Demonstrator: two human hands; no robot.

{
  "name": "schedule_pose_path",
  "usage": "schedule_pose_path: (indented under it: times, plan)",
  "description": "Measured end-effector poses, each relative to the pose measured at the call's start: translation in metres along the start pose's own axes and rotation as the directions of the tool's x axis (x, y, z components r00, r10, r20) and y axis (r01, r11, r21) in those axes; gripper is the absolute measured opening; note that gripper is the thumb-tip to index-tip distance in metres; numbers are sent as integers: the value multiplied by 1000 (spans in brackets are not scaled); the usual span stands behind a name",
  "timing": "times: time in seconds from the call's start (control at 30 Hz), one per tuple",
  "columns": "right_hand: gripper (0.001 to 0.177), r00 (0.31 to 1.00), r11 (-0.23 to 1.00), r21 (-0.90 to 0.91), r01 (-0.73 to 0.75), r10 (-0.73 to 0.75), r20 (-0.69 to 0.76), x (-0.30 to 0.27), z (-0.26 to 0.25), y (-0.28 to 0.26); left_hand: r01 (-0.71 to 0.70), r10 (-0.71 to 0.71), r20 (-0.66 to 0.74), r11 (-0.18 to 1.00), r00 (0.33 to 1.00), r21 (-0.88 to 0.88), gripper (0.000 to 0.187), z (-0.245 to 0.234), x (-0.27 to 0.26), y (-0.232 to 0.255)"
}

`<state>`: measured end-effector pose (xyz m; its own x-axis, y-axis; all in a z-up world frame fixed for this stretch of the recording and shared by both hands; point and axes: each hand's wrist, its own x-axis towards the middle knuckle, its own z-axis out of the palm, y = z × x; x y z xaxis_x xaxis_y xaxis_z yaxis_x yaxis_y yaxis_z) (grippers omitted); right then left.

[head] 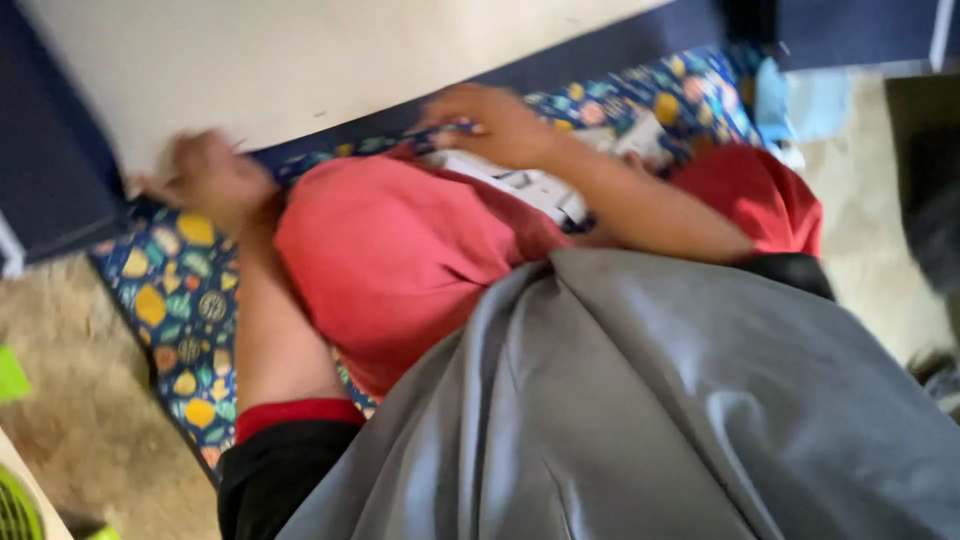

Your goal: Applying glue to white reinforcement strips, attaching them to blue paper bags, and folding the bags.

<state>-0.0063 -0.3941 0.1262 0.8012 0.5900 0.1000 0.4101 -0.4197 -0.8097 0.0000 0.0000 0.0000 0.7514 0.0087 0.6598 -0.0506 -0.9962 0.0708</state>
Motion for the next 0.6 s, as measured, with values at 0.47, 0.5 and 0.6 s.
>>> schedule_pose_path:
  times: [0.47, 0.5, 0.6]
  plan:
    - [7, -256, 814, 561, -149, 516, -817, -404, -119, 158, 55, -97, 581, 994, 808, 89, 19, 0, 10, -87]
    - [13, -301, 758, 639, -130, 583, -754, -397, -117, 156, 99, -186, 690, 981, 700, 164, 26, -18, 19, -88]
    - [13, -272, 747, 652, -129, 606, -747, -376, -109, 161, -300, 304, 484, 950, 820, -89, 31, -36, 56, -71]
